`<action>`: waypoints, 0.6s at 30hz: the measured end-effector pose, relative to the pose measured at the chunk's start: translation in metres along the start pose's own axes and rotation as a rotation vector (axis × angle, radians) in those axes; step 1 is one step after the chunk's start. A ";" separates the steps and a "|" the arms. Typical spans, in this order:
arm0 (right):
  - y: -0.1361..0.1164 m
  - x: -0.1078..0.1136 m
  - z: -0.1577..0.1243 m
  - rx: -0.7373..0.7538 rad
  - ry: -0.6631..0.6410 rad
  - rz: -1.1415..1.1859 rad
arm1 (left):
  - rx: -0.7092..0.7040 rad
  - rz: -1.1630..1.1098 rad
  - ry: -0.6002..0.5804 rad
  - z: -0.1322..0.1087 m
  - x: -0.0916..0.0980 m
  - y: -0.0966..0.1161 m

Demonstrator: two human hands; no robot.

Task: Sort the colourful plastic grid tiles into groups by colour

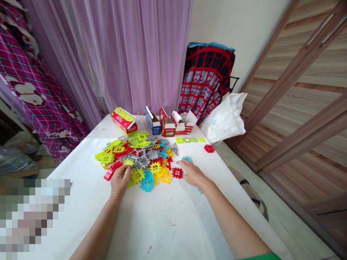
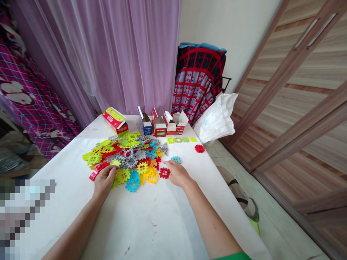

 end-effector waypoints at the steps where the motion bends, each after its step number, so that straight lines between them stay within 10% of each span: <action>1: 0.003 0.004 -0.003 -0.059 0.011 -0.031 | 0.000 -0.001 0.000 0.000 0.000 0.000; 18: -0.004 -0.008 0.004 -0.047 -0.130 -0.154 | 0.007 0.007 -0.004 -0.001 0.000 0.000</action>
Point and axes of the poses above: each hand's wrist, its own z-axis towards the middle knuckle, its own x-axis out of the back of the hand, y = z × x, the point moved 10 cm from there along z, towards the middle knuckle, and after that the axes turned 1 degree about -z, right-handed, at the moved point
